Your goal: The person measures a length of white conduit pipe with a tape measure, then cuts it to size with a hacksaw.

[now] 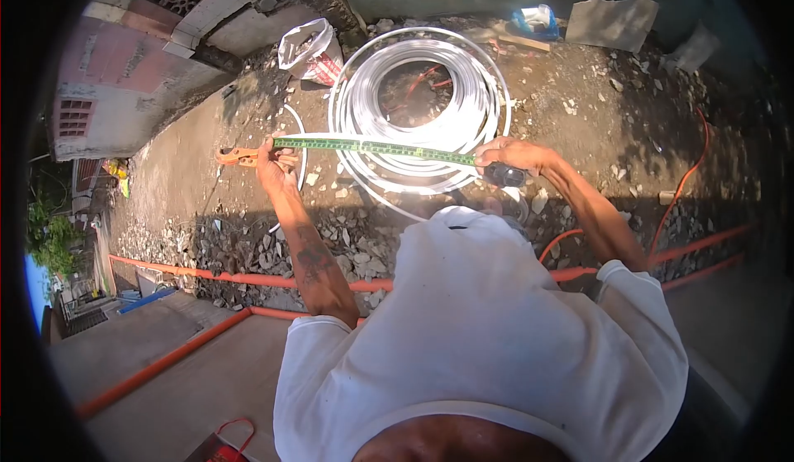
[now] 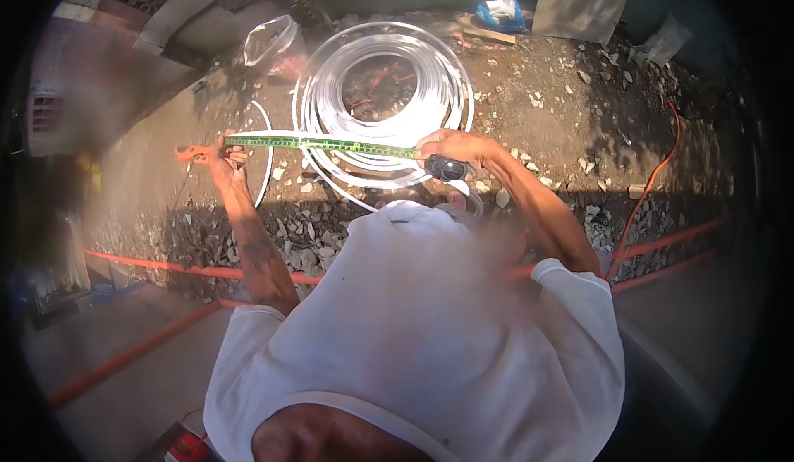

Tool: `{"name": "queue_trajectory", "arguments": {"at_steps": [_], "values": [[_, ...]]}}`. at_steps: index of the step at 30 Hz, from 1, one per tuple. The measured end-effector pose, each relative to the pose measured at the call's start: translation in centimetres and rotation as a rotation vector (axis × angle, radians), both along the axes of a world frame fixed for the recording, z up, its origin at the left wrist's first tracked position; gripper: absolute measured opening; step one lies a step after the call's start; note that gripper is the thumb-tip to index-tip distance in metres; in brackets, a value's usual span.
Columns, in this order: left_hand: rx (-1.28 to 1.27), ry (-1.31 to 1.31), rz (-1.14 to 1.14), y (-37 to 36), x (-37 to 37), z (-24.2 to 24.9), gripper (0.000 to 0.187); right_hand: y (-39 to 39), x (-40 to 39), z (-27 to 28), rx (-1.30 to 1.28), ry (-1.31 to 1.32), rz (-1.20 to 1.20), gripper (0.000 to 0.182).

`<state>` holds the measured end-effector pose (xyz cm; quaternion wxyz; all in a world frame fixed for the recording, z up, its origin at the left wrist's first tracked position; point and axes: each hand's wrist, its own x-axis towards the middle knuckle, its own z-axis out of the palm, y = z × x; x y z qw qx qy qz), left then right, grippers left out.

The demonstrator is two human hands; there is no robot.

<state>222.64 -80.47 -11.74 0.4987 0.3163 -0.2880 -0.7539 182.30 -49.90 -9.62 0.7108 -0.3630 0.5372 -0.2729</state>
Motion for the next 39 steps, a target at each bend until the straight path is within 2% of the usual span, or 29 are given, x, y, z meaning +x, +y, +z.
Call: {"name": "queue_trajectory", "arguments": {"at_steps": [1, 5, 8, 9, 12, 14, 15, 18, 19, 22, 23, 26, 27, 28, 30, 31, 32, 34, 36, 38, 39], "values": [[-0.010, -0.004, -0.058, -0.9, 0.5, -0.7, 0.026, 0.2, -0.1, -0.2, -0.019, 0.009, -0.006, 0.022], [-0.103, -0.178, 0.192, 0.3, -1.8, 0.1, 0.029, 0.8, -0.7, -1.2, -0.038, 0.003, -0.035, 0.023], [-0.148, -0.170, 0.103, 0.5, -1.9, -0.2, 0.034, 1.9, -0.4, -1.3, 0.090, -0.058, -0.097, 0.021], [-0.127, -0.251, 0.240, 1.4, -3.1, 0.5, 0.038, 2.1, -0.7, -1.4, 0.075, -0.069, -0.103, 0.021], [-0.121, -0.189, 0.197, 0.5, -2.3, -0.6, 0.043, 2.5, -1.2, -2.9, -0.002, -0.038, -0.093, 0.021], [-0.053, -0.146, 0.174, -0.1, -1.6, -0.9, 0.039, 2.6, -0.7, -3.5, -0.059, 0.001, -0.083, 0.022], [-0.019, -0.133, 0.152, -0.2, -1.2, -0.9, 0.038, 2.6, -0.5, -3.3, 0.011, -0.046, -0.095, 0.023], [-0.015, -0.061, -0.034, -0.8, 0.0, -1.0, 0.036, 2.4, 0.1, -2.5, -0.126, 0.033, -0.080, 0.023], [-0.024, -0.034, -0.117, -0.8, 0.5, -1.5, 0.036, 2.5, 0.0, -1.2, -0.062, 0.091, -0.060, 0.024], [0.032, -0.068, 0.293, 3.5, -4.4, 1.1, 0.037, 2.6, 0.4, -2.1, -0.047, 0.041, -0.084, 0.025], [-0.016, 0.010, 0.244, 2.5, -3.0, -1.4, 0.039, 2.5, 0.7, -1.3, 0.044, 0.041, -0.116, 0.024], [0.129, -0.028, 0.296, 10.5, -9.0, 1.2, 0.040, 2.3, 1.4, -3.6, -0.074, 0.132, -0.080, 0.021], [0.177, -0.020, 0.244, 13.6, -11.3, 2.2, 0.040, 2.1, 1.9, -0.3, -0.007, 0.081, -0.103, 0.020], [0.224, -0.012, 0.198, 16.6, -13.3, 2.5, 0.040, 1.9, 2.0, 0.2, 0.014, 0.106, -0.128, 0.021], [0.058, -0.161, 0.118, 20.5, -14.9, -1.5, 0.041, 1.6, 2.7, 0.6, 0.041, 0.151, -0.144, 0.024], [0.125, -0.347, 0.048, 22.0, -16.3, -0.1, 0.042, 1.5, 2.8, 0.9, 0.048, 0.176, -0.141, 0.025], [0.190, -0.528, -0.029, 23.1, -17.8, 1.4, 0.043, 1.3, 3.0, 1.2, 0.055, 0.202, -0.138, 0.027], [-0.060, -0.526, -0.056, 24.0, -18.5, -1.0, 0.047, 1.0, 3.3, 1.1, 0.052, 0.201, -0.155, 0.028], [-0.134, -0.559, -0.034, 24.0, -19.0, -3.3, 0.052, 0.4, 3.6, 0.9, 0.051, 0.228, -0.148, 0.030], [-0.038, -0.536, -0.039, 25.4, -19.5, -3.1, 0.054, 0.5, 3.5, 0.6, 0.057, 0.244, -0.121, 0.030], [-0.073, -0.571, -0.041, 25.1, -19.6, -3.4, 0.050, 0.6, 3.4, 0.4, 0.052, 0.248, -0.101, 0.031]]}}
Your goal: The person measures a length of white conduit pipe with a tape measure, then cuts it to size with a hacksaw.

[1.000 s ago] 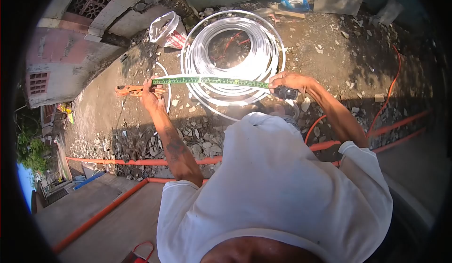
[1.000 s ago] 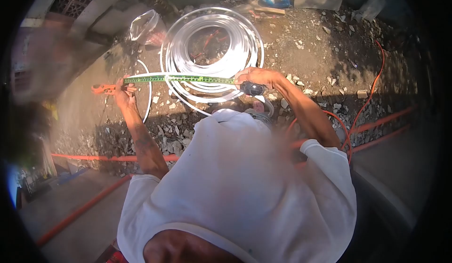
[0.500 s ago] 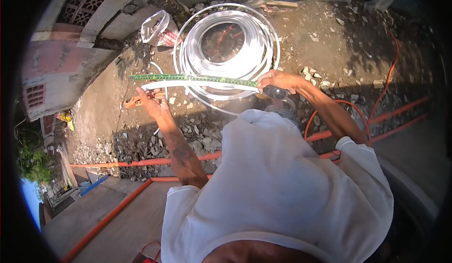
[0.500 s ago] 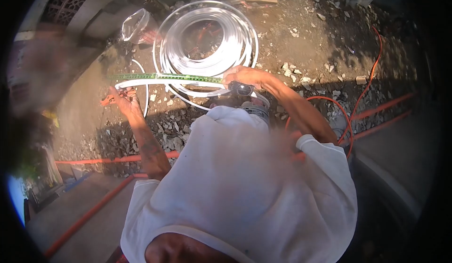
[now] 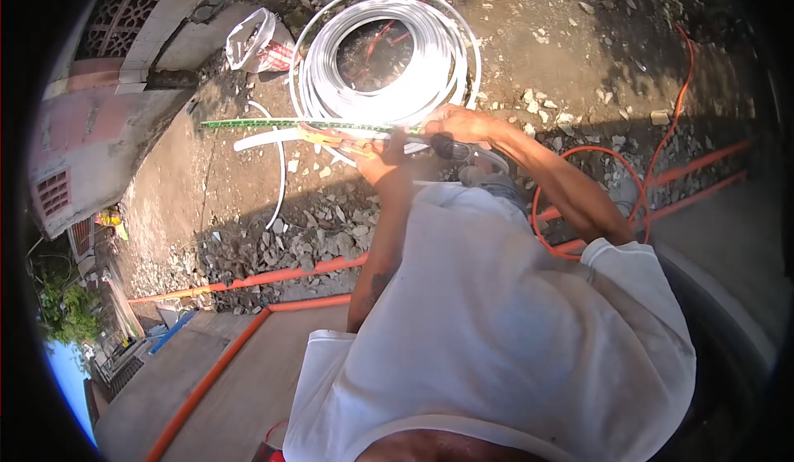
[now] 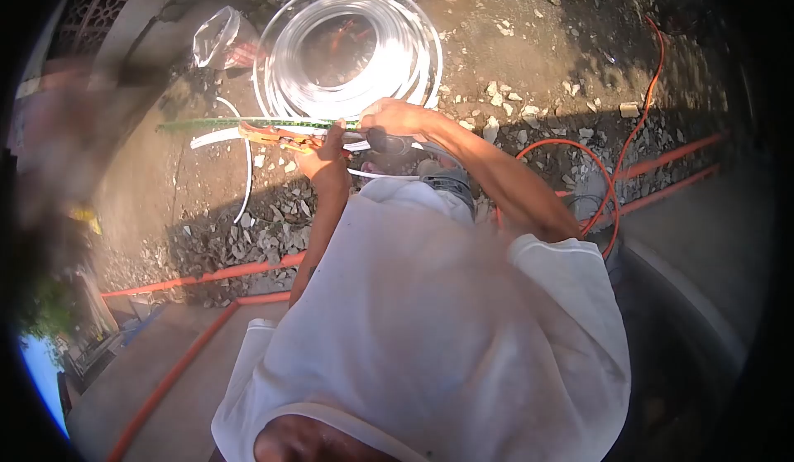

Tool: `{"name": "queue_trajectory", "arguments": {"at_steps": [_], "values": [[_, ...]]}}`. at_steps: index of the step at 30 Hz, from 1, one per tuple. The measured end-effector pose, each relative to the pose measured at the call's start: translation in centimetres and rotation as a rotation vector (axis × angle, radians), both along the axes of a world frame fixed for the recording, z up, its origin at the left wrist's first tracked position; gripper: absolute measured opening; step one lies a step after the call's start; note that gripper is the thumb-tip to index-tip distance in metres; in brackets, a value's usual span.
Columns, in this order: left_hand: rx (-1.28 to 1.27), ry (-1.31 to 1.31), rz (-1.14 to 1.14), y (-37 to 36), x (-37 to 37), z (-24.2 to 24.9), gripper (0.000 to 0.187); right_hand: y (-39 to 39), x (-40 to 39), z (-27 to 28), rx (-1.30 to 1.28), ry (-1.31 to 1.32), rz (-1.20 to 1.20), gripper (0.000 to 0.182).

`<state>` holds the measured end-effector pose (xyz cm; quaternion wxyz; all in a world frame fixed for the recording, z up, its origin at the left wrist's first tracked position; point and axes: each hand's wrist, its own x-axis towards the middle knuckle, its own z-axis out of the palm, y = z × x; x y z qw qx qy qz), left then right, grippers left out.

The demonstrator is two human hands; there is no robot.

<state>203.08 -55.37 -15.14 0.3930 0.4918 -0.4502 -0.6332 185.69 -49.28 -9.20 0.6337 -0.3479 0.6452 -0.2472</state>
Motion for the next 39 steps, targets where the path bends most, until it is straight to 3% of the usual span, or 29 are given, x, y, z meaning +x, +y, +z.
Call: {"name": "queue_trajectory", "arguments": {"at_steps": [4, 5, 7, 8, 10, 15, 16, 19, 22, 26, 29, 34, 37, 39], "values": [[0.054, -0.025, 0.020, -0.5, -0.8, 2.0, 0.035, -0.4, -0.4, -3.2, -0.224, -0.135, 0.032, 0.029], [0.097, -0.043, 0.029, -0.5, -0.7, 2.0, 0.033, 0.0, -0.9, -3.2, -0.109, -0.121, 0.024, 0.028], [0.182, -0.082, 0.054, -0.1, -1.1, 4.8, 0.031, 0.2, -1.2, 2.3, 0.119, -0.099, 0.013, 0.026], [0.190, 0.036, 0.136, -1.9, -0.3, 1.2, 0.028, 0.2, -1.9, -2.3, -0.014, -0.085, 0.087, 0.021], [0.044, 0.212, 0.186, -3.6, 0.2, 2.9, 0.030, 2.3, -3.0, -6.3, -0.025, -0.169, 0.085, 0.021], [0.023, 0.155, 0.193, -5.5, 1.7, 5.0, 0.027, 3.4, -4.0, -4.0, 0.091, -0.174, 0.172, 0.031], [0.031, 0.184, 0.169, -6.4, 2.3, 3.7, 0.022, 3.6, -3.7, -2.4, 0.083, -0.044, 0.105, 0.037], [0.059, 0.161, 0.130, -7.1, 3.0, 3.2, 0.048, 3.6, -3.6, -3.0, 0.091, -0.082, 0.107, 0.041], [0.077, 0.122, 0.122, -7.3, 3.1, 3.3, 0.048, 3.6, -3.6, -7.9, -0.046, -0.159, 0.092, 0.041], [0.111, 0.111, 0.124, -7.2, 2.7, 3.6, 0.045, 4.0, -3.7, -5.3, 0.006, -0.031, 0.182, 0.040], [0.062, 0.151, 0.150, -6.7, 2.1, 4.3, 0.015, 4.4, -3.6, -5.6, 0.057, -0.085, 0.115, 0.039], [0.080, 0.089, 0.150, -6.3, 2.1, 5.7, 0.014, 4.3, -3.7, -4.2, 0.124, -0.261, 0.104, 0.039], [0.066, 0.081, 0.172, -6.4, 2.1, 5.7, 0.015, 4.6, -3.0, -2.6, -0.028, 0.024, 0.165, 0.039], [0.055, 0.078, 0.167, -6.7, 2.1, 5.4, 0.019, 4.5, -3.2, -3.4, 0.038, -0.089, 0.124, 0.039]]}}
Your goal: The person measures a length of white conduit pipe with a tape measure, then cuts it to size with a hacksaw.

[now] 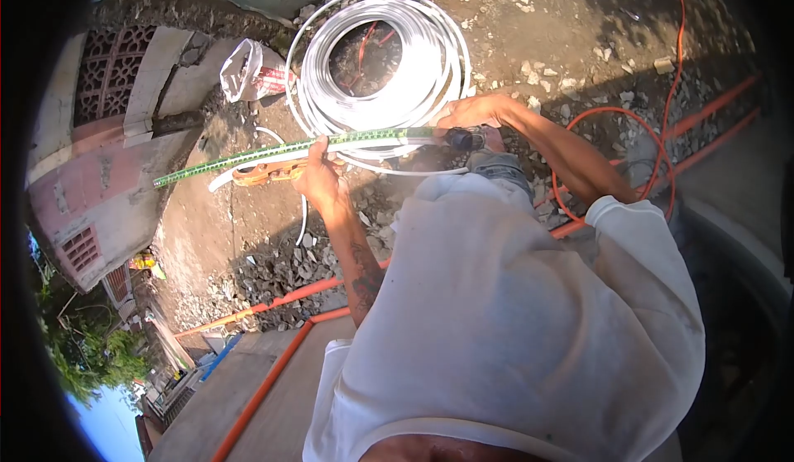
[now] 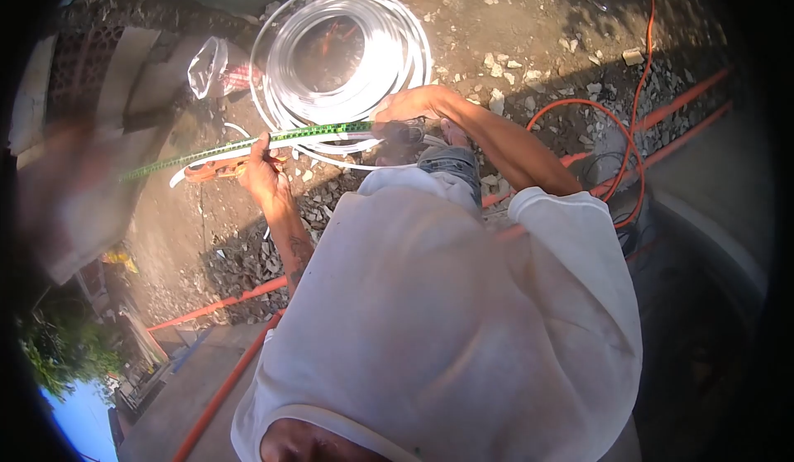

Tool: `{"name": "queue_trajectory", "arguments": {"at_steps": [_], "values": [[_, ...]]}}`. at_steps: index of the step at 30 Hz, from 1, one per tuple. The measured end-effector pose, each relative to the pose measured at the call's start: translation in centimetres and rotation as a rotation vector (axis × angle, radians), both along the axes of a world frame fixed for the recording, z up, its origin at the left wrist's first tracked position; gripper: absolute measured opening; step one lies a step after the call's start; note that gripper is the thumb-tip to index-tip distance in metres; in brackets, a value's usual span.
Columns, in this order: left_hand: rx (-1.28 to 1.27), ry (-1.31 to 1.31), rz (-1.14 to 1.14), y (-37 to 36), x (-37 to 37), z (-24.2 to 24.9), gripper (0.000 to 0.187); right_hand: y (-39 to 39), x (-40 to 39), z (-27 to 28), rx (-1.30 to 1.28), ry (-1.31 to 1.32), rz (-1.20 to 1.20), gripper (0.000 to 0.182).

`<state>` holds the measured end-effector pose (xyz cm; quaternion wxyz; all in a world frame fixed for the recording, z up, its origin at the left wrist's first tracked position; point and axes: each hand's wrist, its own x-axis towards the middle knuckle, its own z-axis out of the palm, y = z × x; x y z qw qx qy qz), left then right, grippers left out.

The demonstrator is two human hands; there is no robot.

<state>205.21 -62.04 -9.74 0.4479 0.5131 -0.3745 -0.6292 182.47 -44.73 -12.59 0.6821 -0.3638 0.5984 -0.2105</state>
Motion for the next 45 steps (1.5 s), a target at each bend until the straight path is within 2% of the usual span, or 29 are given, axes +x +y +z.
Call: {"name": "queue_trajectory", "arguments": {"at_steps": [2, 4, 7, 10, 13, 16, 20, 21, 22, 23, 24, 25, 28, 29, 30, 33, 38, 39, 41, 44, 45], "values": [[-0.006, 0.002, -0.026, -0.2, 0.6, -0.3, 0.027, -0.1, -0.1, -1.5, 0.011, -0.055, 0.010, 0.039], [-0.003, -0.011, -0.001, -0.4, 0.8, -0.7, 0.026, -0.1, -0.4, -3.3, -0.036, -0.061, 0.064, 0.039], [0.011, -0.014, -0.001, -0.6, 0.8, -0.6, 0.026, 0.5, 0.0, -3.7, 0.015, -0.200, -0.081, 0.036], [0.018, 0.004, -0.030, -0.7, 1.1, -0.4, 0.026, 1.0, 0.4, -5.1, -0.119, -0.091, -0.056, 0.038], [0.018, -0.023, -0.033, -0.8, 1.4, -0.8, 0.026, 0.8, 0.2, -6.1, -0.147, -0.079, 0.018, 0.038], [0.003, -0.029, -0.038, -0.6, 1.2, -0.4, 0.028, 1.4, 1.3, -9.0, -0.241, -0.270, -0.195, 0.033], [0.054, 0.023, -0.096, 0.1, 1.9, -0.8, 0.032, 1.0, 2.6, -5.5, -0.144, -0.242, -0.290, 0.029], [-0.010, 0.090, -0.139, 1.3, 1.3, -1.4, 0.034, 0.8, 2.8, -4.4, -0.145, -0.221, -0.300, 0.028], [-0.060, 0.087, -0.154, 1.6, 1.8, -4.5, 0.034, 0.4, 3.1, -4.2, -0.145, -0.224, -0.301, 0.027], [-0.017, 0.113, -0.311, 2.8, 1.5, -5.0, 0.038, 0.0, 3.4, -4.0, -0.145, -0.228, -0.301, 0.026], [0.020, 0.106, -0.242, 5.2, 0.1, -5.3, 0.039, -0.5, 3.7, -4.4, -0.146, -0.251, -0.290, 0.025], [0.038, 0.124, -0.332, 7.3, -0.9, -4.1, 0.024, -0.9, 3.9, -4.6, -0.145, -0.274, -0.277, 0.025], [0.184, -0.103, -0.391, 8.9, -1.3, -5.2, 0.005, -1.0, 4.0, -3.1, -0.239, -0.307, -0.313, 0.026], [0.230, -0.179, -0.406, 9.2, -1.4, -5.3, 0.004, -0.8, 3.8, -2.2, -0.252, -0.265, -0.301, 0.027], [0.218, -0.107, -0.415, 9.0, -1.5, -5.1, 0.004, -1.1, 3.8, -2.1, -0.219, -0.272, -0.309, 0.027], [0.159, 0.156, -0.465, 8.7, -1.1, -6.4, 0.012, -1.3, 4.1, -3.0, -0.168, -0.293, -0.340, 0.027], [0.195, 0.040, -0.427, 7.7, -1.2, -7.9, 0.012, -1.2, 3.4, -3.5, -0.269, -0.175, -0.276, 0.029], [0.186, 0.018, -0.408, 7.5, -1.8, -7.2, 0.013, -1.3, 3.2, -3.9, -0.214, -0.235, -0.369, 0.029], [0.097, 0.207, -0.307, 7.1, -2.8, -8.7, 0.025, -0.6, 2.8, -5.1, -0.096, -0.352, -0.564, 0.029], [0.182, 0.114, -0.256, 6.0, -2.8, -6.1, 0.036, 1.6, 0.6, -5.9, -0.197, -0.377, -0.664, 0.027], [0.154, 0.106, -0.226, 5.3, -2.8, -6.7, 0.036, 2.8, 0.2, -2.0, -0.221, -0.206, -0.729, 0.038]]}}
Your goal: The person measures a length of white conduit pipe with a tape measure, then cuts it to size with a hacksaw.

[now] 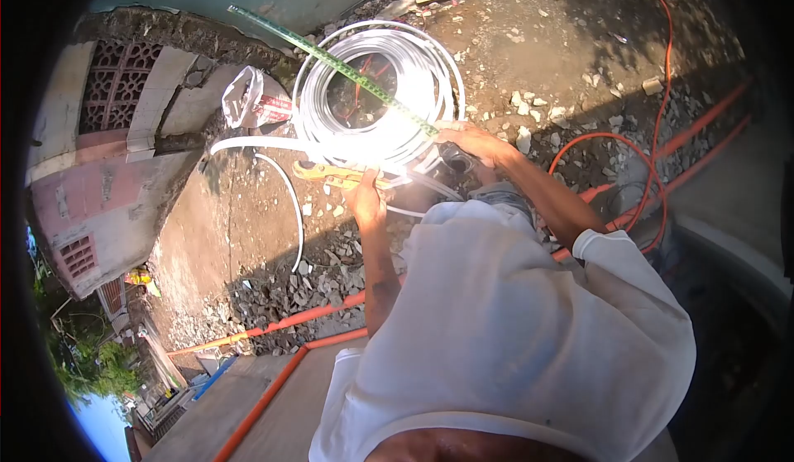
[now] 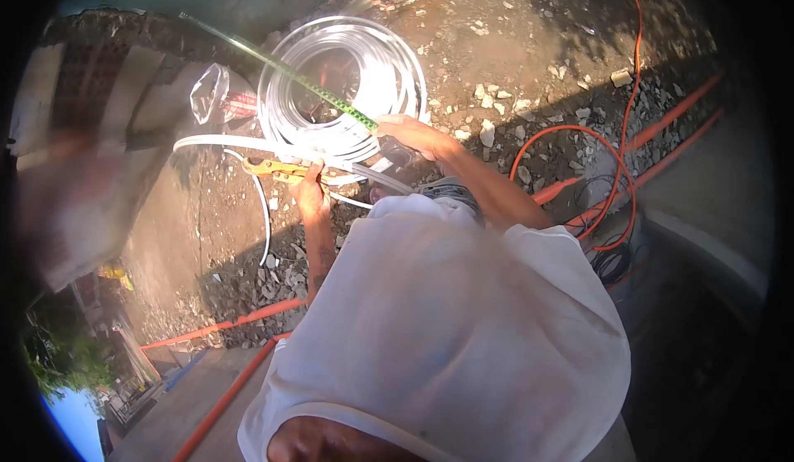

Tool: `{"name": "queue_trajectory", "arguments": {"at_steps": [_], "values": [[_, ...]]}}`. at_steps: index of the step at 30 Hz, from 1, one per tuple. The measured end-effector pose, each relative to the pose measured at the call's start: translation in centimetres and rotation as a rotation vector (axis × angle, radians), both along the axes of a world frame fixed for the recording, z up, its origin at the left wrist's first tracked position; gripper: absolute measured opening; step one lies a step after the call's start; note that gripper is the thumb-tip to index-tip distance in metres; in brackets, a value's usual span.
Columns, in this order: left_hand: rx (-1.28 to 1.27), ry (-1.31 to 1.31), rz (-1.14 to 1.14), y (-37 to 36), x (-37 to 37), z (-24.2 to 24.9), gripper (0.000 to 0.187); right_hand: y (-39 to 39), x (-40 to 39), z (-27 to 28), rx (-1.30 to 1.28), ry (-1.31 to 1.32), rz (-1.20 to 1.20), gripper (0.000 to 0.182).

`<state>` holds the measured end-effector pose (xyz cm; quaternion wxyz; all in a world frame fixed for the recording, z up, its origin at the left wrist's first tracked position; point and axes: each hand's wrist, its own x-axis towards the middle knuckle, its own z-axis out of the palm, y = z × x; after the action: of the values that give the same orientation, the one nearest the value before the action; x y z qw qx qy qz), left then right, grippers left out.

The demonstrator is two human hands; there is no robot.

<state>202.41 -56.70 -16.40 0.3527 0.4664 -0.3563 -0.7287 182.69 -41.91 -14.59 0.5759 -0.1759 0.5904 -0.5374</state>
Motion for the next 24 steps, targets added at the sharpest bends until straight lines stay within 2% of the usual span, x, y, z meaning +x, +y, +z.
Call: {"name": "queue_trajectory", "arguments": {"at_steps": [3, 4, 6, 8, 11, 12, 14, 15, 18, 21, 22, 23, 24], "values": [[0.017, 0.040, -0.082, -0.1, -0.3, 1.0, 0.039, 2.8, -1.9, -1.2, -0.122, 0.273, 0.035, 0.060], [-0.007, 0.044, -0.066, -0.5, 0.0, -0.8, 0.041, 3.6, -2.2, -2.5, -0.086, 0.336, 0.036, 0.069], [-0.039, 0.046, -0.085, -1.0, -0.3, -2.6, 0.046, 6.3, -2.1, -2.7, 0.040, 0.038, -0.054, 0.073], [-0.001, -0.002, -0.114, -0.4, -1.2, -2.0, 0.050, 7.8, -1.2, -2.7, 0.085, -0.101, -0.100, 0.066], [0.013, 0.014, -0.145, 0.0, -2.5, -1.7, 0.052, 8.6, -0.4, -3.8, 0.008, -0.062, -0.100, 0.043], [-0.004, 0.033, -0.153, -0.1, -2.4, -2.1, 0.052, 7.9, 0.4, -5.5, -0.047, -0.135, -0.153, 0.026], [-0.099, 0.086, -0.170, -0.8, -1.9, -4.2, 0.052, 5.9, 1.3, -8.1, -0.131, -0.023, -0.067, 0.026], [-0.087, 0.089, -0.165, -0.8, -2.0, -3.4, 0.051, 4.5, 1.6, -7.6, -0.172, 0.037, -0.025, 0.027], [-0.046, 0.099, -0.168, -0.3, -2.5, -2.2, 0.049, 0.2, 3.1, -3.5, 0.022, -0.083, -0.056, 0.027], [-0.033, 0.096, -0.174, -0.5, -1.5, -1.6, 0.050, -2.5, 5.6, -2.3, -0.016, -0.164, -0.187, 0.028], [-0.025, 0.107, -0.148, -0.2, -1.5, -1.4, 0.050, -3.2, 5.5, -1.5, 0.115, 0.024, -0.043, 0.030], [-0.010, 0.100, -0.142, 0.0, -1.5, -1.1, 0.049, -4.2, 5.8, -4.1, 0.031, 0.325, 0.131, 0.031], [0.006, 0.093, -0.138, 0.2, -1.3, -0.9, 0.049, -5.4, 6.7, -9.0, -0.058, 0.623, 0.302, 0.031]]}}
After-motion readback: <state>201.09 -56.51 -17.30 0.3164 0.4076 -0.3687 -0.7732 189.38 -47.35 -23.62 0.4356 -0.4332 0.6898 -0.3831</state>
